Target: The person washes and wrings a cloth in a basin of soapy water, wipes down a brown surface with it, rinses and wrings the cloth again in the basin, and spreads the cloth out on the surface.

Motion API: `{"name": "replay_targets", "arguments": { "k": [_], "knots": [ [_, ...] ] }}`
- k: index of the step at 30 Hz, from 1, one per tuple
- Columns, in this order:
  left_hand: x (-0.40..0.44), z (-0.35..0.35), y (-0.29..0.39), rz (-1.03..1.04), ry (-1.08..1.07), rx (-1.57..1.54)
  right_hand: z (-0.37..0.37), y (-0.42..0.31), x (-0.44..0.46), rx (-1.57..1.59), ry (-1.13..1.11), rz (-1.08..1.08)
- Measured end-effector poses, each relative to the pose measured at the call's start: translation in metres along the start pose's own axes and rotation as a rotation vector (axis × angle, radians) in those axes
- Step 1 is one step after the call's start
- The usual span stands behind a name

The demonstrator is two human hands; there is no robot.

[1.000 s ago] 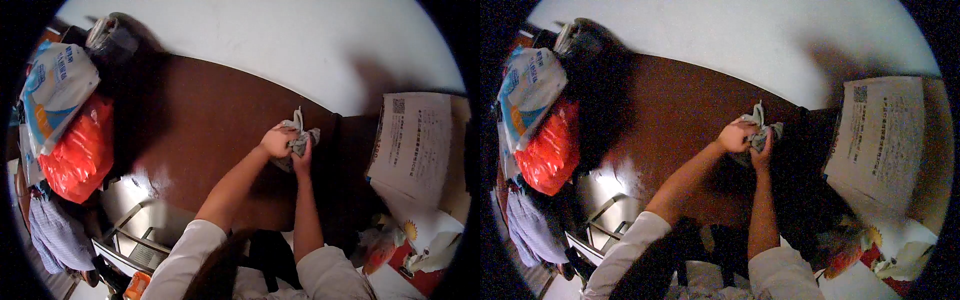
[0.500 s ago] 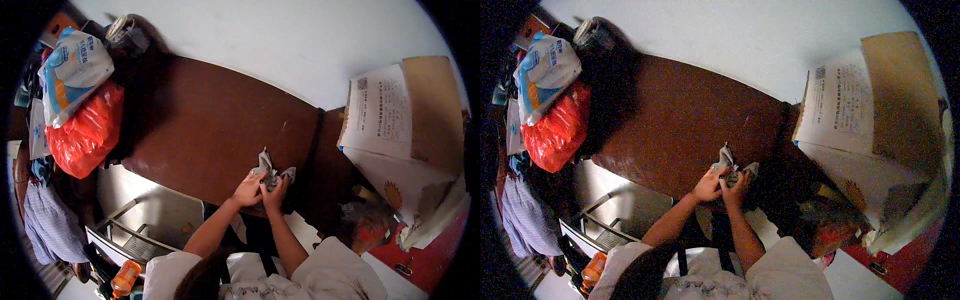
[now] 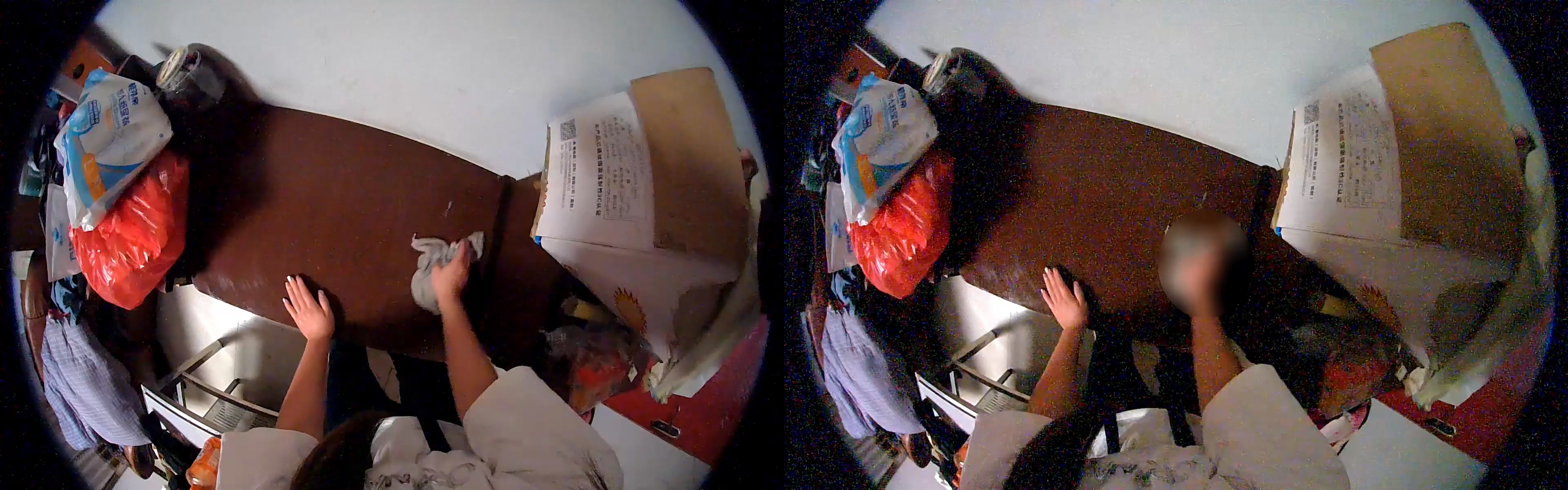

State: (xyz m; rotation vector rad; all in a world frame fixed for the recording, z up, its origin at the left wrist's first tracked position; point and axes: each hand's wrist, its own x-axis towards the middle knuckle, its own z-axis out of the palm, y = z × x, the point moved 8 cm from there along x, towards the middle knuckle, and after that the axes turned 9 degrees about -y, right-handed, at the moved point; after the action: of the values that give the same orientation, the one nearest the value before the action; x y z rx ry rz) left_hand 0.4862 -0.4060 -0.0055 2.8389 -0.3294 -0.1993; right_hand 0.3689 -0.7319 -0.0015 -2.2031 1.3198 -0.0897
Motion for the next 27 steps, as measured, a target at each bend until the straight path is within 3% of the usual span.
{"name": "replay_targets", "arguments": {
  "k": [3,5,9,14,20,22,27],
  "knots": [
    [0.002,0.001,0.004,-0.003,-0.036,0.069,-0.013,-0.007,0.073,-0.015,-0.018,-0.059],
    [0.002,0.002,0.006,-0.006,-0.042,0.072,-0.013,-0.007,0.125,-0.010,0.007,-0.211],
    [0.001,0.004,0.005,-0.003,-0.060,0.070,-0.016,-0.061,0.147,-0.024,-0.110,-0.364],
    [0.001,0.001,0.005,0.007,-0.064,0.031,-0.004,-0.105,0.144,-0.038,-0.269,-0.491],
    [0.001,0.001,0.004,0.006,-0.068,-0.010,0.045,-0.148,0.136,0.009,-0.460,-0.902],
    [0.002,0.000,0.003,0.008,-0.060,-0.047,0.069,-0.163,0.121,0.020,-0.607,-0.871],
    [-0.001,-0.008,0.001,0.010,0.002,-0.140,0.099,-0.196,0.029,-0.078,-0.685,-1.194]
  ]
}}
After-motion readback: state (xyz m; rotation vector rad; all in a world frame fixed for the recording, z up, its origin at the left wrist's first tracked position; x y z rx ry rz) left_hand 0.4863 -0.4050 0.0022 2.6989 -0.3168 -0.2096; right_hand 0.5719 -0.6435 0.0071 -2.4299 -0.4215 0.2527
